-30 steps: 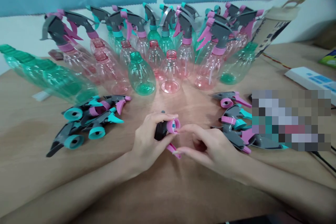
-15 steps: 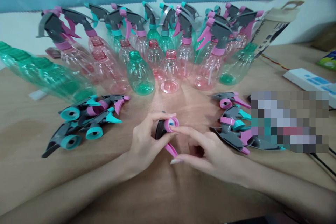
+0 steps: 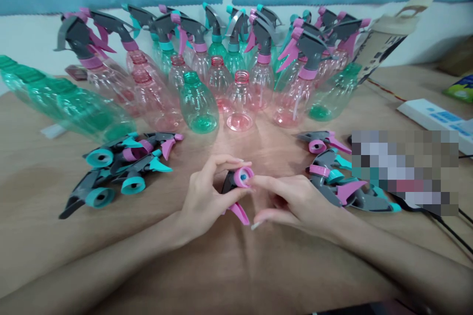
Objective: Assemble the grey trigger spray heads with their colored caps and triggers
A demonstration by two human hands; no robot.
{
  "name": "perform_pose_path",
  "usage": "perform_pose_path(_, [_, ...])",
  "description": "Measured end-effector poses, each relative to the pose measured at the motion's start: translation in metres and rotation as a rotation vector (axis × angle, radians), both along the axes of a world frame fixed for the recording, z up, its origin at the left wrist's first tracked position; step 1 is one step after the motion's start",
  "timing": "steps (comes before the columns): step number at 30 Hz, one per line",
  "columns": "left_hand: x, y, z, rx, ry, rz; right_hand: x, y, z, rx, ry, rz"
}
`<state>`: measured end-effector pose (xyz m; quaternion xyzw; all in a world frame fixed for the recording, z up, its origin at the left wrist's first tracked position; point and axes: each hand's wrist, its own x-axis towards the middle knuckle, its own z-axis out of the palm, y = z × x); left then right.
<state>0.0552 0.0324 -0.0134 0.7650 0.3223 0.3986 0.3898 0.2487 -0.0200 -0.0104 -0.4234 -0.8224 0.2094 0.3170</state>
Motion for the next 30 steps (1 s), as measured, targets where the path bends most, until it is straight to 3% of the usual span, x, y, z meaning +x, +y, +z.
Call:
perform_pose_path(15, [0.001, -0.002, 0.0, 0.078, 0.006, -0.032, -0.012, -0.011, -0.005, 0.092, 0.005, -0.046])
perform_pose_path(22, [-0.001, -0.002, -0.004, 0.044, 0.021, -0.054, -0.007, -0.006, -0.003, 0.054, -0.005, -0.088])
perform_pose_path(27, [-0.003, -0.002, -0.004, 0.172, 0.066, 0.002, -0.008, -0.008, -0.001, 0.055, -0.034, -0.165])
perform_pose_path(30, [-0.003, -0.003, -0.003, 0.169, 0.072, -0.008, -0.008, -0.008, -0.003, 0.054, 0.021, -0.113])
